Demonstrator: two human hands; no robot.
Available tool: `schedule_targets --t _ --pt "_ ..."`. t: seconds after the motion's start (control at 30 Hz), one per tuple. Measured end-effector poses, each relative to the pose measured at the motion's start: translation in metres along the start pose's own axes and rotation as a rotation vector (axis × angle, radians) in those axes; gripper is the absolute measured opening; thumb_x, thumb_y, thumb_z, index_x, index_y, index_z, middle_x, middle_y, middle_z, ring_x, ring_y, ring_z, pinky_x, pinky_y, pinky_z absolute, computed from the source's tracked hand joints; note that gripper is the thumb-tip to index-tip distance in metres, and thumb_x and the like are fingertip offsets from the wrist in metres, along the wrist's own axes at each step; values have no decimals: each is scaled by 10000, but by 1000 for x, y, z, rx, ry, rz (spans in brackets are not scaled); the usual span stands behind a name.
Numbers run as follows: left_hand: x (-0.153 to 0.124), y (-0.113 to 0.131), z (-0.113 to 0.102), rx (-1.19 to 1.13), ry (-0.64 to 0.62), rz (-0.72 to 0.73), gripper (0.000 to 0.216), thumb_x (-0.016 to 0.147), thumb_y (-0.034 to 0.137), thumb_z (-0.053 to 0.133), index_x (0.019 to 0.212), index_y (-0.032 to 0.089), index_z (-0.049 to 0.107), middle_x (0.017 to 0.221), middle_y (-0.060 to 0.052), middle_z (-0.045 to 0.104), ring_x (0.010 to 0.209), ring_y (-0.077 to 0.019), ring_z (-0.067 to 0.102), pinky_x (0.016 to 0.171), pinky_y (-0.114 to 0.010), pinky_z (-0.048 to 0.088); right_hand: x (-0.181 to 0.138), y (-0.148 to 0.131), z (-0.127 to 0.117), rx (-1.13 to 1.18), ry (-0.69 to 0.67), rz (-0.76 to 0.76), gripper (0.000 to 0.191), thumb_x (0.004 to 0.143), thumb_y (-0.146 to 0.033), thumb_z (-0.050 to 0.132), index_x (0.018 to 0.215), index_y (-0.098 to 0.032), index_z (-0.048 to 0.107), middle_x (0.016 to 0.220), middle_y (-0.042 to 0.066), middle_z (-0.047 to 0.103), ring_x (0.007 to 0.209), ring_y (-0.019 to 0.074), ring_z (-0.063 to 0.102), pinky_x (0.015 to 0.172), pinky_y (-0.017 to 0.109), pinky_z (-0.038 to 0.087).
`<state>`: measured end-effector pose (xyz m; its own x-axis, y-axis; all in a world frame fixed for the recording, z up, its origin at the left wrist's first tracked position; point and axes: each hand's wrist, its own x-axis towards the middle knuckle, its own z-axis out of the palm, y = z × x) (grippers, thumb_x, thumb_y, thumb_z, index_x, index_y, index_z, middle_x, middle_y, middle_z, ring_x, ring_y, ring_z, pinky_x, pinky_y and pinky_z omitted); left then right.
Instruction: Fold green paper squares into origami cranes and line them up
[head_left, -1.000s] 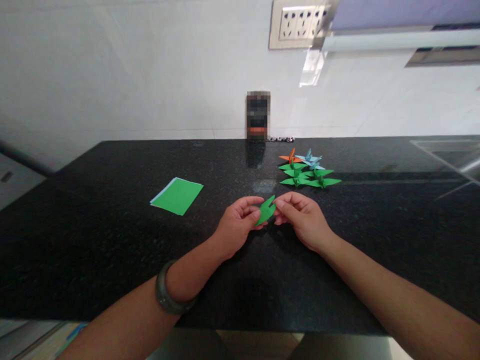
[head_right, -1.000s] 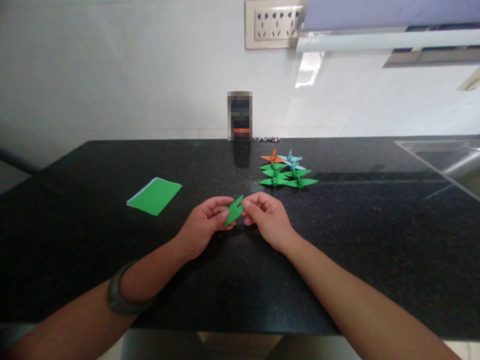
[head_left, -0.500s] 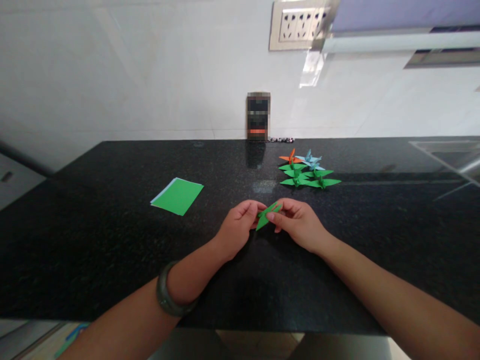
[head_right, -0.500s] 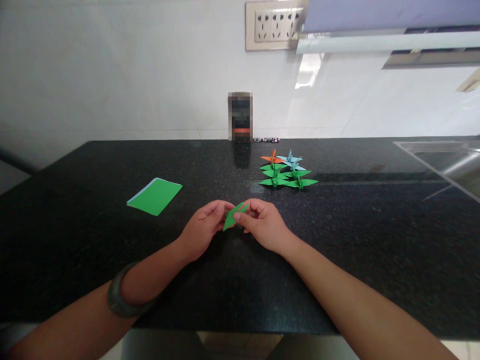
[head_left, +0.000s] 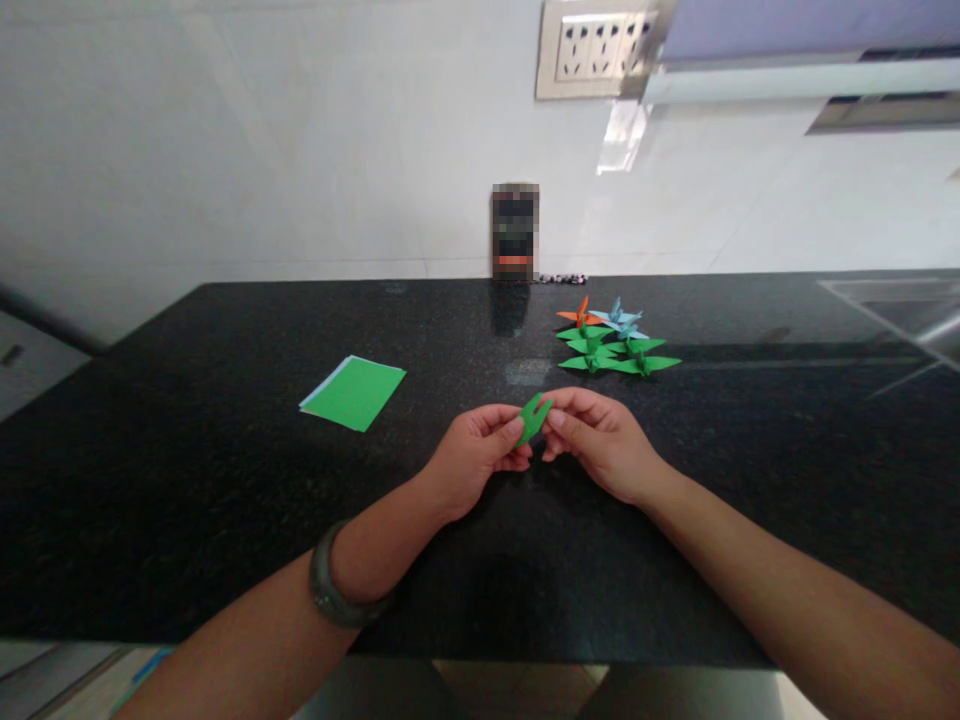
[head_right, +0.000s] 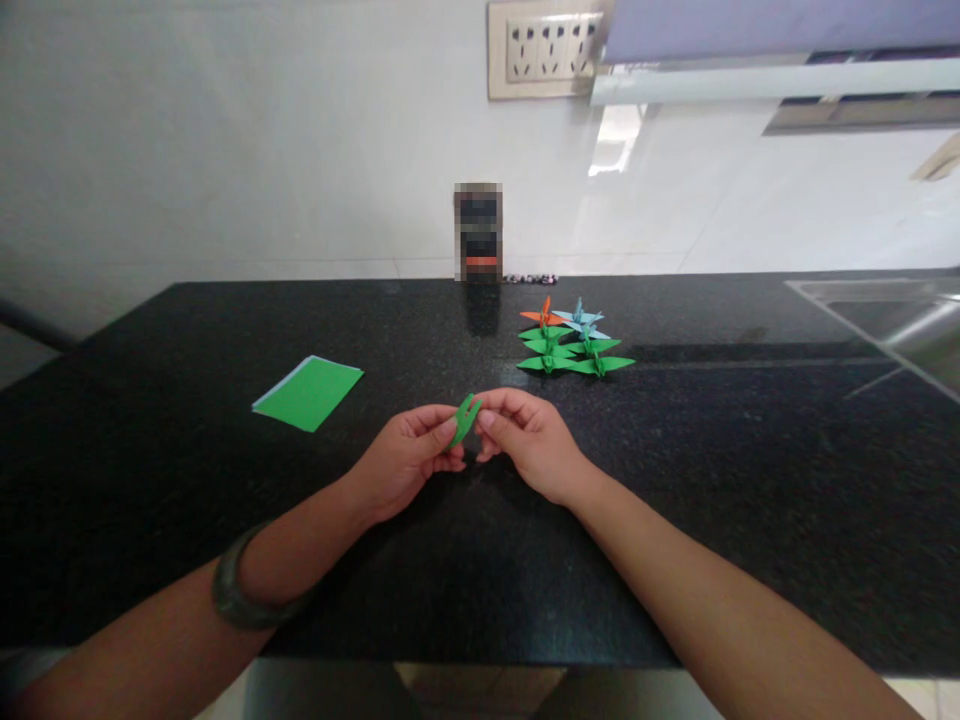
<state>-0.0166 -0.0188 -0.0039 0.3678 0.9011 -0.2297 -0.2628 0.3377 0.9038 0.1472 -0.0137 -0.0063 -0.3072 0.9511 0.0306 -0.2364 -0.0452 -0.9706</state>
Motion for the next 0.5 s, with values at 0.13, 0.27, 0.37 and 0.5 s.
schedule_targets --t 0.13,0.27,0.37,0.5 --pt "0 0 0 -20 1 -13 273 684 358 682 824 131 626 595 18 570 536 -68 524 578 -223 471 0 -2 0 -8 -2 -6 241 695 -340 696 825 -165 596 663 -12 591 538 83 548 525 226 510" --pt "0 1 0 -13 -9 -25 256 691 359 672 788 128 616 587 18 565 525 -65 518 569 -218 467 0 -3 1 -12 -1 -3 243 690 -340 701 817 -168 587 681 -9 607 530 79 550 521 224 505" --pt "0 1 2 23 21 2 259 683 359 677 780 128 613 597 18 573 539 -70 527 572 -222 468 1 -2 -1 -7 2 -2 235 691 -338 699 815 -172 589 695 -8 610 540 80 555 530 226 502" --pt "-2 2 5 56 110 84 268 641 333 714 774 129 602 663 9 617 583 -79 565 606 -228 474 2 1 -3 -8 -12 -20 199 721 -314 677 839 -170 606 687 -11 601 557 80 560 540 222 498"
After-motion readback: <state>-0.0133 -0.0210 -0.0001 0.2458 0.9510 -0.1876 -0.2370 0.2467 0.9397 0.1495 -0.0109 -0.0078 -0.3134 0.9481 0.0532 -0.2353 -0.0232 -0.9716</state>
